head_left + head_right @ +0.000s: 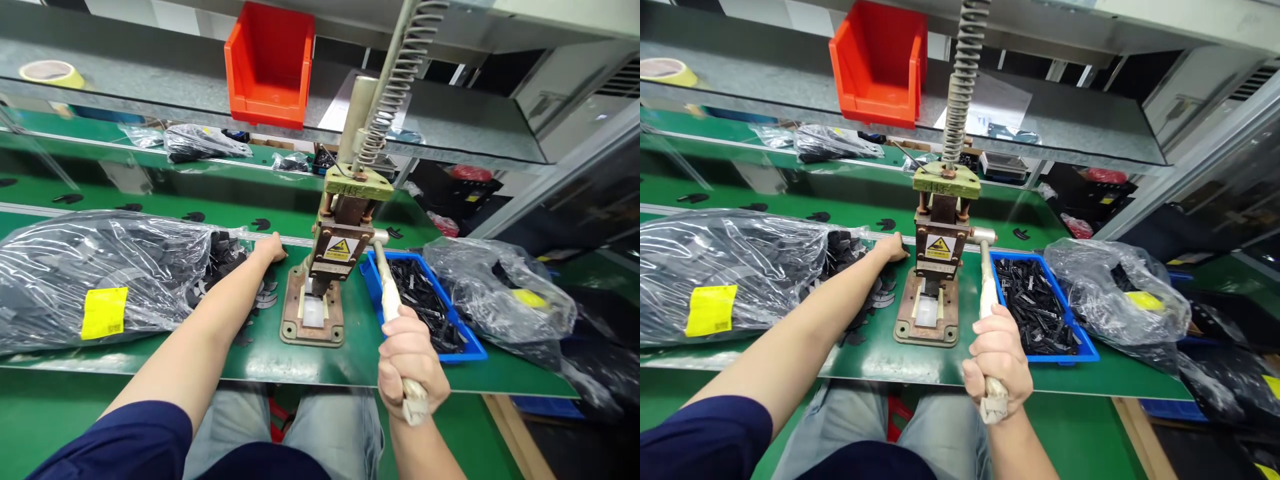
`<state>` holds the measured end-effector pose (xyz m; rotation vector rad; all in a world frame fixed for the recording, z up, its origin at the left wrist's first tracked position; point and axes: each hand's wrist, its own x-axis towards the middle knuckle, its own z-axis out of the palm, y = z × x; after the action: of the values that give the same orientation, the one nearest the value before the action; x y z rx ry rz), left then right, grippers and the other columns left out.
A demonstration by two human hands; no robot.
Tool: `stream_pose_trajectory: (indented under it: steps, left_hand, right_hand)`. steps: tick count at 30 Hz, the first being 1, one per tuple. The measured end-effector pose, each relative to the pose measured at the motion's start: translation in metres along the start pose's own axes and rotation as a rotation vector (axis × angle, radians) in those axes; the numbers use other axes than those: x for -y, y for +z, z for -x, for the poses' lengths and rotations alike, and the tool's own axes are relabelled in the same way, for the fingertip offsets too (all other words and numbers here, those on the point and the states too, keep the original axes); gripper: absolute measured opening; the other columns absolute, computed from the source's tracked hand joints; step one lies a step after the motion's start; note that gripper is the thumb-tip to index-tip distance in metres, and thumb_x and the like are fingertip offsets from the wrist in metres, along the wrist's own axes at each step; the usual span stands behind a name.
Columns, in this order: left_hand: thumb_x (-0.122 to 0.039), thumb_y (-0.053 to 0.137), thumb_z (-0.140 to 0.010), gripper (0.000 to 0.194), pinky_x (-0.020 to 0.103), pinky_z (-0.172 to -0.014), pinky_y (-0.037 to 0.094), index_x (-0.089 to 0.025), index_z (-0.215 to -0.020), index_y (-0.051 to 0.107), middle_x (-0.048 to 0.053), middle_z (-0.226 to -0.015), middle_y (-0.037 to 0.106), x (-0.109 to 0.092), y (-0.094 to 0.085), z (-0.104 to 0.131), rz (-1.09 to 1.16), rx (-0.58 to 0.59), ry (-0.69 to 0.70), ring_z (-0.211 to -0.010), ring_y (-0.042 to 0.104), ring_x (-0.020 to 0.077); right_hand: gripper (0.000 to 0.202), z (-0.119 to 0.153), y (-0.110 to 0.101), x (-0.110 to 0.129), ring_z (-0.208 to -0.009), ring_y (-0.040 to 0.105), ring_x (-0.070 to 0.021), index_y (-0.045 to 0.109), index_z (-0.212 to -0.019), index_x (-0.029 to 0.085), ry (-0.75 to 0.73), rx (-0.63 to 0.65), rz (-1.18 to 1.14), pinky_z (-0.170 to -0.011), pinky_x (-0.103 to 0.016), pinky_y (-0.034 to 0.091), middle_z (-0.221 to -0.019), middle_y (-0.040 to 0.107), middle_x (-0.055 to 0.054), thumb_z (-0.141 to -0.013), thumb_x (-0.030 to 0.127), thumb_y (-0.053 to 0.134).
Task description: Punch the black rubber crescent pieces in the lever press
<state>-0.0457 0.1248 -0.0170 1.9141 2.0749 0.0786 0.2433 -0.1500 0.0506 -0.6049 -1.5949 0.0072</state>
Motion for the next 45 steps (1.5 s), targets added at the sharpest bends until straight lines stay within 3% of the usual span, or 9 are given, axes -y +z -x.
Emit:
stream_pose_trajectory:
  steps: [4, 7, 10, 15, 20, 25, 30, 38, 45]
  left_hand:
    - [-0.035, 0.078, -0.082, 0.053, 0.038, -0.094, 0.053, -0.011, -0.127, 0.062, 0.026, -0.123, 0.075, -0.015, 0.003, 0.015, 0.077, -0.016, 0.083, -0.117, 0.072, 0.0371]
    - [-0.034, 0.067, -0.091, 0.025, 0.036, -0.095, 0.052, -0.017, -0.109, 0.066, 0.020, -0.118, 0.077, -0.019, -0.009, 0.034, 0.143, -0.082, 0.175, -0.116, 0.072, 0.0330]
    - [-0.035, 0.057, -0.097, 0.017, 0.034, -0.089, 0.053, -0.020, -0.101, 0.063, 0.014, -0.107, 0.078, -0.014, -0.022, 0.058, 0.204, -0.151, 0.232, -0.106, 0.074, 0.0281]
    - [-0.038, 0.069, -0.090, 0.025, 0.026, -0.057, 0.046, -0.022, -0.082, 0.051, -0.001, -0.065, 0.066, -0.001, -0.019, 0.109, 0.708, 0.075, 0.219, -0.058, 0.064, 0.0160]
    - [-0.053, 0.089, -0.073, 0.048, 0.021, -0.051, 0.039, -0.020, -0.077, 0.054, -0.006, -0.058, 0.059, 0.005, 0.006, 0.148, 1.018, 0.240, 0.216, -0.052, 0.056, 0.0105]
    - [-0.045, 0.098, -0.065, 0.053, 0.019, -0.050, 0.046, -0.017, -0.083, 0.057, -0.004, -0.065, 0.065, 0.000, 0.033, 0.146, 1.280, 0.227, 0.082, -0.048, 0.060, 0.0082]
    - [-0.035, 0.098, -0.070, 0.047, 0.022, -0.056, 0.059, -0.016, -0.086, 0.057, -0.002, -0.070, 0.068, -0.010, 0.048, 0.138, 1.359, 0.356, 0.063, -0.051, 0.067, 0.0092]
    - [-0.032, 0.083, -0.089, 0.034, 0.019, -0.050, 0.058, -0.018, -0.081, 0.053, 0.002, -0.057, 0.069, -0.021, 0.037, 0.139, 1.150, 0.481, 0.018, -0.049, 0.069, 0.0125]
    - [-0.036, 0.085, -0.087, 0.040, 0.018, -0.047, 0.055, -0.020, -0.081, 0.049, 0.001, -0.053, 0.067, -0.027, 0.029, 0.145, 1.093, 0.510, 0.027, -0.048, 0.069, 0.0142]
  right_hand:
    - [0.013, 0.000, 0.001, 0.000, -0.083, 0.067, -0.0219, 0.061, -0.073, 0.026, 0.005, -0.004, 0.005, -0.102, -0.062, 0.056, -0.071, 0.065, 0.001, -0.084, 0.021, 0.067]
    - [0.013, 0.000, 0.001, 0.000, -0.083, 0.067, -0.0220, 0.060, -0.073, 0.026, 0.006, -0.001, 0.006, -0.103, -0.062, 0.055, -0.071, 0.064, 0.002, -0.084, 0.023, 0.067]
    - [0.014, 0.000, 0.002, -0.001, -0.082, 0.067, -0.0214, 0.060, -0.073, 0.026, -0.003, -0.007, -0.004, -0.104, -0.062, 0.055, -0.070, 0.064, 0.002, -0.084, 0.024, 0.067]
    - [0.016, 0.001, 0.006, -0.001, -0.081, 0.067, -0.0211, 0.059, -0.072, 0.026, 0.013, -0.043, -0.014, -0.105, -0.062, 0.055, -0.068, 0.063, 0.002, -0.086, 0.027, 0.068]
    - [0.017, 0.002, 0.007, -0.001, -0.081, 0.067, -0.0212, 0.059, -0.073, 0.028, 0.012, -0.040, -0.024, -0.105, -0.062, 0.055, -0.068, 0.063, 0.002, -0.087, 0.028, 0.069]
    - [0.015, 0.001, 0.006, 0.000, -0.084, 0.068, -0.0206, 0.061, -0.074, 0.026, 0.007, -0.023, -0.028, -0.107, -0.062, 0.055, -0.071, 0.064, 0.003, -0.087, 0.026, 0.069]
    - [0.016, 0.000, 0.006, 0.002, -0.086, 0.068, -0.0195, 0.060, -0.074, 0.023, -0.012, -0.020, -0.044, -0.107, -0.062, 0.055, -0.073, 0.064, 0.003, -0.088, 0.022, 0.068]
    - [0.018, 0.001, 0.008, 0.001, -0.086, 0.069, -0.0198, 0.061, -0.073, 0.023, -0.011, -0.041, -0.048, -0.107, -0.061, 0.055, -0.073, 0.065, 0.002, -0.089, 0.026, 0.068]
    - [0.019, 0.000, 0.009, 0.000, -0.086, 0.069, -0.0189, 0.060, -0.074, 0.024, -0.016, -0.050, -0.055, -0.107, -0.060, 0.055, -0.072, 0.065, 0.003, -0.090, 0.027, 0.069]
